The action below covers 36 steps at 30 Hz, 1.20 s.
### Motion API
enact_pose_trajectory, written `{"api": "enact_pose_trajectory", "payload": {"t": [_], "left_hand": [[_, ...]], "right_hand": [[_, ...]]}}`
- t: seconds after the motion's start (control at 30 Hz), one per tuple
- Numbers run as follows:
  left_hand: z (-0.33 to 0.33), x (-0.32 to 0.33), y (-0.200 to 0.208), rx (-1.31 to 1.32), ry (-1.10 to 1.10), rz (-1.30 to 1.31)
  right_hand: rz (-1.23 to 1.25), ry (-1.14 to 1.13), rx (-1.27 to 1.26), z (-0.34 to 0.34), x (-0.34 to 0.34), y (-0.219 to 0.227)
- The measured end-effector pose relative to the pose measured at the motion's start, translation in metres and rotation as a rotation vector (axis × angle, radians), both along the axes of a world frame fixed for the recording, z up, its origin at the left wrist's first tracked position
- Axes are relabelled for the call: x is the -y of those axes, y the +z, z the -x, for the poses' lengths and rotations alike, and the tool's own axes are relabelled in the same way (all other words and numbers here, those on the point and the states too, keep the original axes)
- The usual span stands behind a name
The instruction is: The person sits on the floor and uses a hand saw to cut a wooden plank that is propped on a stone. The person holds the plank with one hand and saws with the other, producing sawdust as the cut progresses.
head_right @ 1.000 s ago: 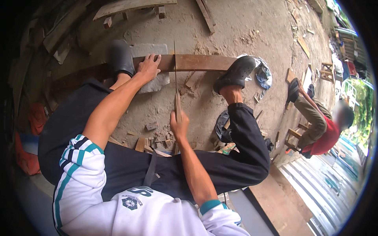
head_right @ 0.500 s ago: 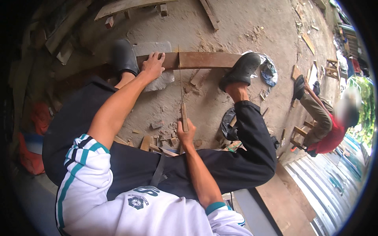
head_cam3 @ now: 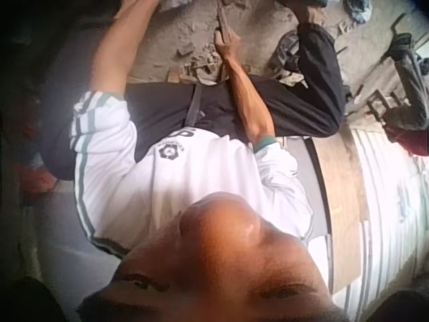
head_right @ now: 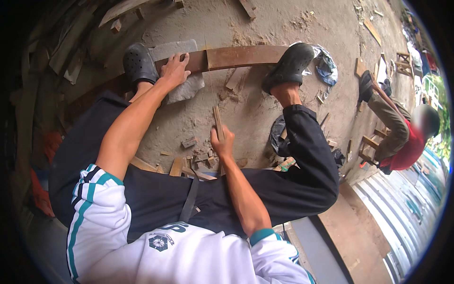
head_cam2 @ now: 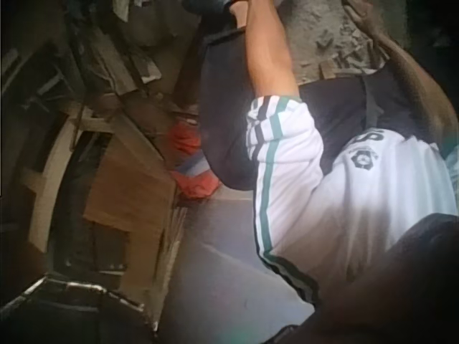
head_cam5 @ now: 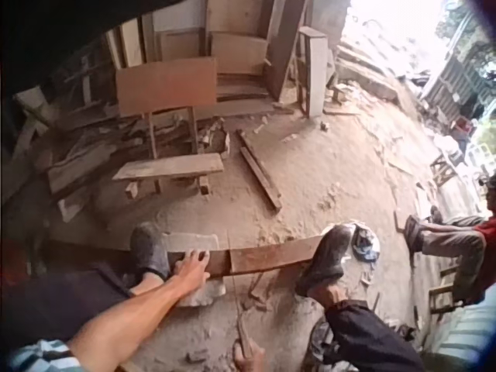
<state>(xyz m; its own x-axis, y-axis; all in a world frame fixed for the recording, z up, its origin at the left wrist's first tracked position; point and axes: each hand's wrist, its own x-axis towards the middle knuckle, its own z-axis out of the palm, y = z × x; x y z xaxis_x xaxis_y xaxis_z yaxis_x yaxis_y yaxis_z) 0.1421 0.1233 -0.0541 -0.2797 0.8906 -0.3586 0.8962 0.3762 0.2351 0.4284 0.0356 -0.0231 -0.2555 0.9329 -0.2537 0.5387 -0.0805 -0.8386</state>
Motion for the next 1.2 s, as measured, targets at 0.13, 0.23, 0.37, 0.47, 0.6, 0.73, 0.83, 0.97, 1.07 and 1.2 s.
{"api": "enact_pose_trajectory", "payload": {"t": [0.13,0.23,0.37,0.47,0.6,0.73,0.83,0.97,1.07,1.2], "left_hand": [[-0.008,-0.007,0.015,0.03,-0.031,0.018],[0.001,0.005,-0.001,-0.024,-0.022,0.005],[-0.004,0.003,0.003,0.005,-0.008,0.032],[-0.006,-0.008,0.004,0.013,-0.015,0.025],[-0.003,-0.002,-0.003,0.019,-0.018,0.024],[-0.007,0.006,-0.001,0.006,-0.01,0.012],[-0.006,0.003,-0.002,0.009,-0.019,0.007],[-0.005,-0.003,-0.003,-0.004,-0.011,-0.002],[-0.005,-0.003,-0.004,0.0,-0.01,-0.004],[-0.002,0.001,-0.009,-0.001,0.024,0.016]], "right_hand": [[0.05,-0.017,0.004,0.028,-0.034,-0.006],[-0.023,0.018,-0.031,0.004,0.001,-0.009],[0.002,0.023,-0.038,0.001,-0.003,-0.012],[-0.082,-0.002,-0.055,0.04,-0.052,-0.024],[0.014,-0.015,-0.038,0.044,-0.047,-0.013],[-0.051,0.007,-0.083,0.003,-0.001,-0.018],[-0.061,-0.007,-0.09,0.004,0.0,-0.023],[-0.039,0.0,-0.05,0.042,-0.053,-0.022],[0.012,-0.025,-0.054,0.046,-0.05,-0.019],[-0.049,-0.029,-0.101,0.014,0.0,-0.027]]}}
